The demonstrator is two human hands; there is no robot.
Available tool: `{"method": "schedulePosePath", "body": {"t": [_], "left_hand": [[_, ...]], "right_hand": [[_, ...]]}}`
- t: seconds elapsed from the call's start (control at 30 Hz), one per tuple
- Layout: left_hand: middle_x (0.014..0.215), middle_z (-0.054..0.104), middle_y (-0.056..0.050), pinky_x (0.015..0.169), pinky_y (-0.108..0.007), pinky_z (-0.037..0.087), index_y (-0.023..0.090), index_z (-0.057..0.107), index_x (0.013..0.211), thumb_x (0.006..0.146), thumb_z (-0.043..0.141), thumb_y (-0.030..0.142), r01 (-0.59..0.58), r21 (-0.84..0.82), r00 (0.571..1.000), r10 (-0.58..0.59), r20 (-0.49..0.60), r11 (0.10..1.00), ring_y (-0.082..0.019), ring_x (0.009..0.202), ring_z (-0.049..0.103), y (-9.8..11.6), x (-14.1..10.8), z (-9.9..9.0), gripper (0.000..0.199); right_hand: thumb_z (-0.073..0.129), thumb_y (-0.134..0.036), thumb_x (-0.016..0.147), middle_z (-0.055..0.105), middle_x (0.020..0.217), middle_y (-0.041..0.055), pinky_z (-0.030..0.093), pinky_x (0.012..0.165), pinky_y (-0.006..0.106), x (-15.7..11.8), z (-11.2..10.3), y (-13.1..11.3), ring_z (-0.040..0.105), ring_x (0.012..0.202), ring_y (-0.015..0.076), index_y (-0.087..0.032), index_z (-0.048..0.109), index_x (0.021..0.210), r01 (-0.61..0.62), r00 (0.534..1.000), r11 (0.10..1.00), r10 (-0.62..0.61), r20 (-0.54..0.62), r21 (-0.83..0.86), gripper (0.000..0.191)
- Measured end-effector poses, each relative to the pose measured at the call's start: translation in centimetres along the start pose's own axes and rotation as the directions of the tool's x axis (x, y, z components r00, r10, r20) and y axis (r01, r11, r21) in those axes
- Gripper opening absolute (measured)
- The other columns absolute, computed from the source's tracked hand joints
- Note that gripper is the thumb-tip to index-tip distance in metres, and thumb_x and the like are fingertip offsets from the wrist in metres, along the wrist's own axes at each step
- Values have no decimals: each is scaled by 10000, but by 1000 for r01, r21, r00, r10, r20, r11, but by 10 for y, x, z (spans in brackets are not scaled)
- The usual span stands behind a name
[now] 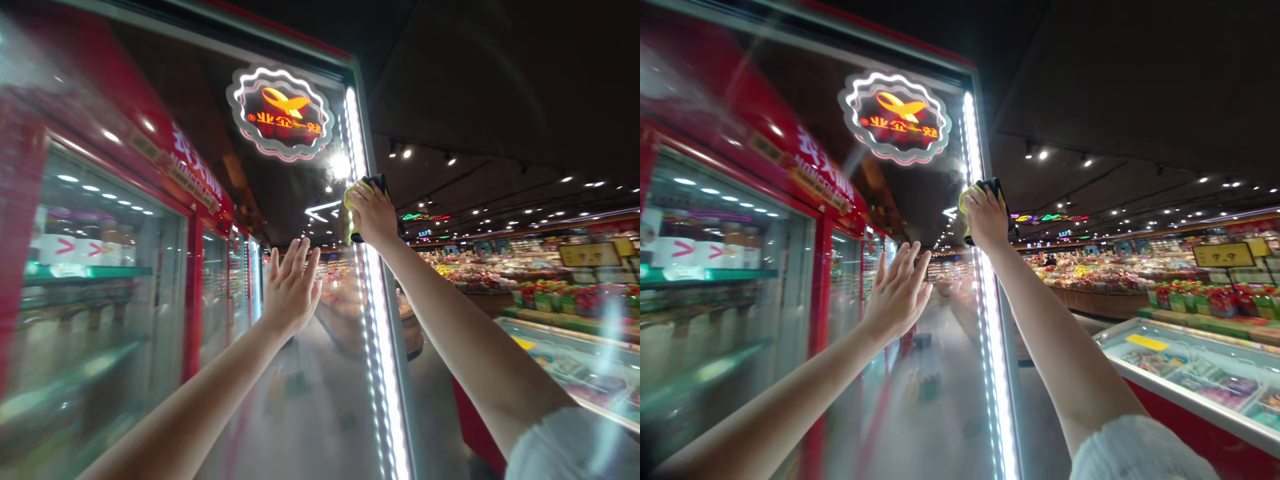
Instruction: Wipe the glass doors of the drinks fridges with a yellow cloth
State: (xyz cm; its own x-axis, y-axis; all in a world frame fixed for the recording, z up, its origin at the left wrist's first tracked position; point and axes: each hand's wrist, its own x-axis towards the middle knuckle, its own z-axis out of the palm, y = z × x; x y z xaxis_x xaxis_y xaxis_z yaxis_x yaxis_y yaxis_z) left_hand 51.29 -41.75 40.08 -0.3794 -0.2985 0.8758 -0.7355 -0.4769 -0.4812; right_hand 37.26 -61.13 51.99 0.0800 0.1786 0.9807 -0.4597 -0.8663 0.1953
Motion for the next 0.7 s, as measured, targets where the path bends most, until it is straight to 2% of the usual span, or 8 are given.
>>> {"method": "schedulePosePath", "body": {"t": [0.07,0.1,0.3,0.37,0.43,0.53,0.6,0.7], "left_hand": [[1662,359,-176,1273,-628,198,177,346,1570,1004,494,265,6,-12,1000,-6,8,1000,-316,1575,268,-1,-1,0,591],[1667,351,-169,1274,-628,193,187,336,1577,1004,493,269,13,-21,1000,-13,16,1000,-312,1578,261,0,-2,-1,600],[1668,353,-162,1282,-621,167,185,365,1576,1018,446,295,61,-61,994,-55,92,996,-307,1577,264,7,-11,-15,575],[1657,372,-169,1282,-621,163,170,398,1559,1019,432,294,60,-61,992,-53,117,996,-313,1573,276,9,-16,-21,555],[1653,379,-169,1283,-627,153,172,406,1559,1016,436,295,55,-63,990,-46,134,996,-317,1571,279,10,-21,-26,558],[1659,374,-153,1282,-635,153,209,360,1591,998,469,285,69,-75,988,-57,144,995,-315,1571,279,10,-24,-28,607],[1666,362,-147,1281,-636,163,224,329,1606,988,489,277,78,-81,987,-66,149,994,-314,1575,271,10,-25,-28,641],[1674,345,-144,1279,-638,170,233,315,1611,988,492,275,81,-85,985,-66,159,993,-313,1583,247,11,-28,-28,649]], "right_hand": [[470,-236,1019,534,1556,79,357,1211,551,-2,-4,-3,361,1510,318,-216,581,1447,0,1000,1000,0,4,-9,442],[470,-235,1017,524,1565,84,356,1208,561,-14,-5,-7,352,1513,330,-206,563,1464,4,1000,1000,-3,4,-15,458],[494,-177,998,507,1585,85,326,1235,565,-167,-19,-36,365,1508,340,-208,541,1490,92,992,994,-87,95,-55,495],[500,-135,981,547,1553,77,364,1211,572,-194,-23,-38,420,1476,332,-240,579,1456,109,989,994,-105,104,-25,492],[495,-105,969,579,1523,67,417,1181,550,-189,-25,-36,461,1450,315,-261,615,1418,102,989,994,-106,100,45,490],[456,-119,984,557,1537,82,450,1176,491,-137,-22,-36,476,1447,271,-260,621,1414,29,998,980,-39,48,195,482],[419,-172,1016,499,1584,93,409,1217,486,-102,-15,-45,433,1484,251,-246,573,1463,-31,1000,961,30,9,274,479],[409,-236,1033,422,1635,101,341,1258,509,-94,-3,-68,314,1555,251,-227,463,1549,-98,995,942,99,13,321,519]]}}
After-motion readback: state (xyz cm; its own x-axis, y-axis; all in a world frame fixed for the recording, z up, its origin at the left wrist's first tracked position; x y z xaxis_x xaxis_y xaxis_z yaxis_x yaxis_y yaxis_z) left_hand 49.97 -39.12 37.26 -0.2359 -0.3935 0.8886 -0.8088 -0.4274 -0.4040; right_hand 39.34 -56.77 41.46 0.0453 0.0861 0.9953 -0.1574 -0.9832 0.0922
